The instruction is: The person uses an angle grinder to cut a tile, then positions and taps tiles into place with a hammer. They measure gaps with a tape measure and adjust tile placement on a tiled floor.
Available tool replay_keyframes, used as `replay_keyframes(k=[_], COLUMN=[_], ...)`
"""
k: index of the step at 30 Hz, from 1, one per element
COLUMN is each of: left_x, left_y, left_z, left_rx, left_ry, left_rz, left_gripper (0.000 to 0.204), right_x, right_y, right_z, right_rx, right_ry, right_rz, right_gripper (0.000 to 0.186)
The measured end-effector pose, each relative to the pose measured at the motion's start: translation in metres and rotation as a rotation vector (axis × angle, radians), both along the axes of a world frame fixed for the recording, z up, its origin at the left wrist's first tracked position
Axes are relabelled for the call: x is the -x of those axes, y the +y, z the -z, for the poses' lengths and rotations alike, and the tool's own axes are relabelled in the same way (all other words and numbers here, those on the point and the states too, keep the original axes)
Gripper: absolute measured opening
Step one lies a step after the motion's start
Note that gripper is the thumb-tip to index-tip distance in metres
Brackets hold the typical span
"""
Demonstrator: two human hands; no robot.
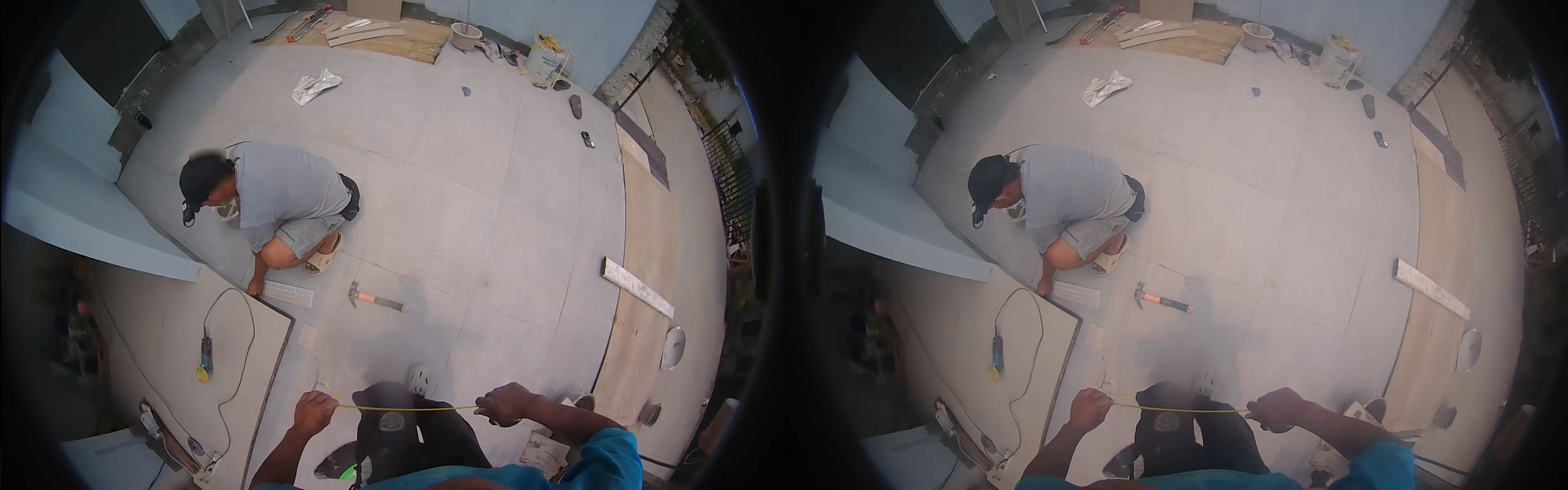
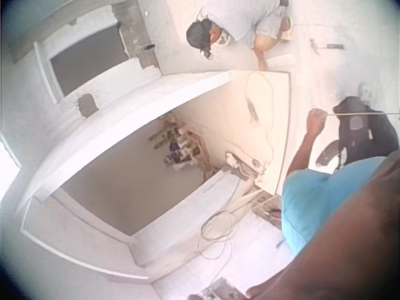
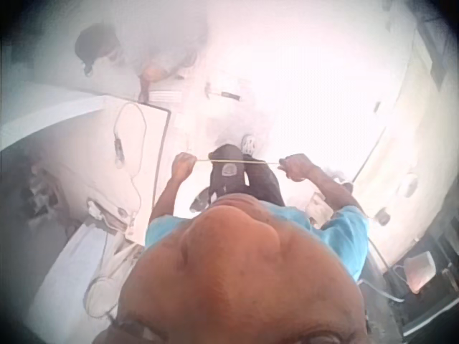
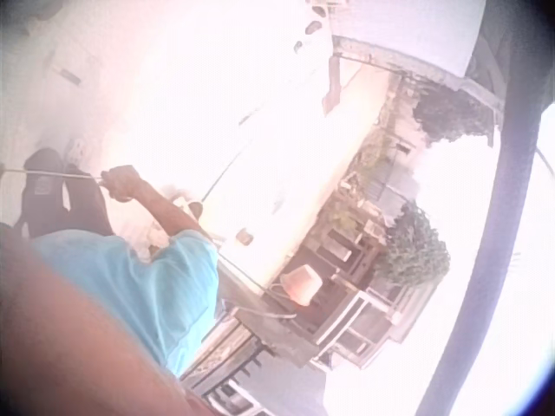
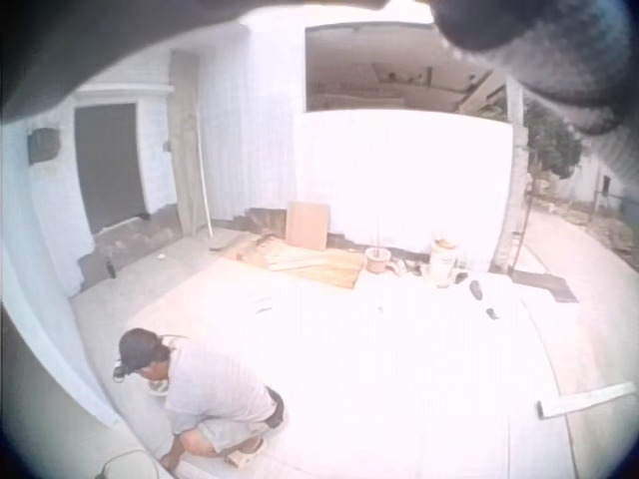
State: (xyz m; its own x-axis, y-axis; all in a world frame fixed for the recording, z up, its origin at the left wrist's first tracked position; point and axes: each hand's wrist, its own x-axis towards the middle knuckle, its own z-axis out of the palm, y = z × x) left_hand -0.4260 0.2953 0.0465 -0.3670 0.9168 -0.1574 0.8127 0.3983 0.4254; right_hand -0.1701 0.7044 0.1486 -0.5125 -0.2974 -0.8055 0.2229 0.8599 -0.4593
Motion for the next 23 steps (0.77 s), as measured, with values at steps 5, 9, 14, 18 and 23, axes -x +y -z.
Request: replay_keyframes(k=[5, 9, 14, 18, 23], left_x=[0.006, 0.027, 0.108, 0.138, 0.144], left_y=[0.197, 0.312, 0.339, 0.346, 0.335], left_z=[-0.071, -0.114, -0.076, -0.105, -0.035], left_rx=[-0.276, -0.407, 0.289, 0.747, 0.679], left_ry=[-0.175, -0.282, -0.670, -1.227, -1.609], left_rz=[0.145, 0.118, -0.304, -0.542, -0.714], left_gripper=[0.007, 0.026, 0.060, 0.055, 0.063], right_x=[0.071, 0.111, 0.165, 0.179, 0.231], right_y=[0.051, 0.128, 0.270, 0.374, 0.474], right_z=[-0.055, -0.059, -0.063, -0.060, -0.026], right_rx=[-0.052, -0.067, -0.285, -0.436, -0.415], right_ry=[0.215, 0.436, 0.422, 0.401, 0.322], right_rz=[0.105, 0.231, 0.537, 0.719, 0.881], right_gripper=[0.028, 0.026, 0.030, 0.032, 0.039])
